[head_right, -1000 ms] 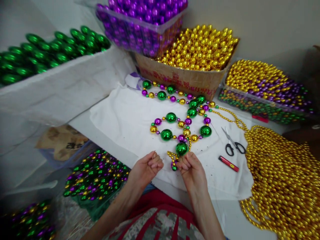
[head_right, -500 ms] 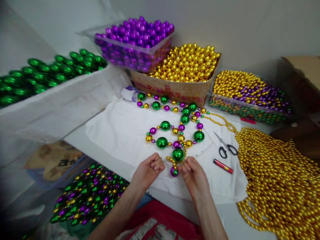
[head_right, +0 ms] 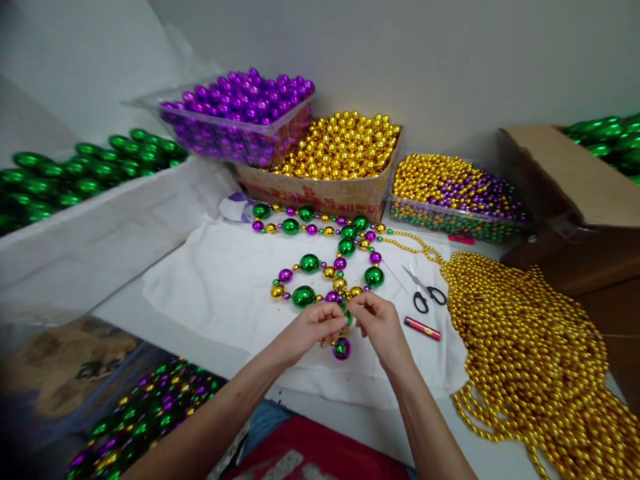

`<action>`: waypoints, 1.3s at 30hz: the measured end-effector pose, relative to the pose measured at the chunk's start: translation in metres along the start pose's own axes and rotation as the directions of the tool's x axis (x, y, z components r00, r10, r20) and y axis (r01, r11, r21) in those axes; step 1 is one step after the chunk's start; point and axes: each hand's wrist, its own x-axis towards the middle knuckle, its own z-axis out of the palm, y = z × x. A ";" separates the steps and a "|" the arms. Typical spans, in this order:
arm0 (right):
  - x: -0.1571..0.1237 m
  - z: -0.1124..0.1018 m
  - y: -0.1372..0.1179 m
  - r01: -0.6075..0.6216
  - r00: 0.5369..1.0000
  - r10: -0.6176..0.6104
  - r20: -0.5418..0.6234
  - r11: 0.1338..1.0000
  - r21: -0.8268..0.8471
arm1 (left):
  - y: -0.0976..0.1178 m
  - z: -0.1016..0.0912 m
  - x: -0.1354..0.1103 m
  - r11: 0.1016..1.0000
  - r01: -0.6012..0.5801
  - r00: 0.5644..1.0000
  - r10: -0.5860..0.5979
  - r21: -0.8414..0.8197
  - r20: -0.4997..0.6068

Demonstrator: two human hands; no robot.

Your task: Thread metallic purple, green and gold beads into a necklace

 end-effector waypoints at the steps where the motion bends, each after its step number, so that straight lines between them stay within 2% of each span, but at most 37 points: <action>1: -0.001 0.000 0.004 -0.019 1.000 0.019 -0.006 1.000 0.023 | -0.001 -0.001 -0.001 1.000 0.024 1.000 -0.024 0.000 -0.006; 4: -0.009 0.002 0.017 -0.080 0.996 0.078 0.036 0.995 0.054 | 0.000 -0.006 -0.003 0.997 0.070 0.998 -0.070 -0.045 0.005; 8: -0.015 0.005 0.029 -0.118 0.990 0.118 0.072 0.993 0.002 | 0.002 -0.010 -0.005 0.994 0.068 0.998 -0.067 -0.088 0.016; 15: -0.025 -0.001 0.019 -0.058 0.997 0.053 -0.055 0.993 -0.104 | -0.001 -0.006 -0.002 0.990 0.066 0.995 -0.076 -0.128 -0.070; 19: -0.035 0.004 0.018 -0.019 1.000 0.020 0.009 0.991 -0.133 | 0.001 -0.010 -0.002 0.997 0.025 0.994 -0.033 -0.078 -0.103; 21: -0.036 0.006 0.021 -0.014 0.999 0.020 0.048 0.991 -0.132 | 0.004 -0.013 -0.002 1.000 0.012 0.998 -0.014 -0.026 -0.069; 24: -0.030 0.005 0.025 -0.011 0.999 0.016 0.047 0.995 -0.096 | 0.012 -0.019 -0.007 0.999 -0.014 0.999 0.012 0.048 0.043; 26: -0.023 0.006 0.026 -0.022 0.998 0.025 0.065 0.999 -0.049 | 0.019 -0.021 -0.011 0.986 -0.071 0.993 0.056 0.149 0.103; 28: -0.017 0.009 0.027 -0.046 0.992 0.045 0.115 0.999 0.010 | 0.027 -0.022 -0.017 0.917 -0.187 0.981 0.152 0.351 0.123; 30: -0.014 0.013 0.027 -0.068 0.987 0.058 0.149 0.995 0.068 | 0.032 -0.022 -0.021 0.756 -0.324 0.945 0.292 0.569 0.150; 33: -0.015 0.019 0.028 -0.078 0.987 0.057 0.150 0.988 0.137 | 0.031 -0.022 -0.025 0.479 -0.463 0.849 0.481 0.746 0.218; 35: -0.019 0.020 0.029 -0.071 0.990 0.048 0.135 0.983 0.172 | 0.025 -0.020 -0.025 0.347 -0.503 0.781 0.575 0.792 0.244; 37: -0.024 0.021 0.029 -0.062 0.992 0.038 0.121 0.977 0.204 | 0.016 -0.017 -0.023 0.284 -0.522 0.720 0.652 0.804 0.237; 39: -0.027 0.020 0.029 -0.061 0.992 0.033 0.123 0.971 0.230 | 0.008 -0.013 -0.023 0.292 -0.529 0.677 0.711 0.796 0.189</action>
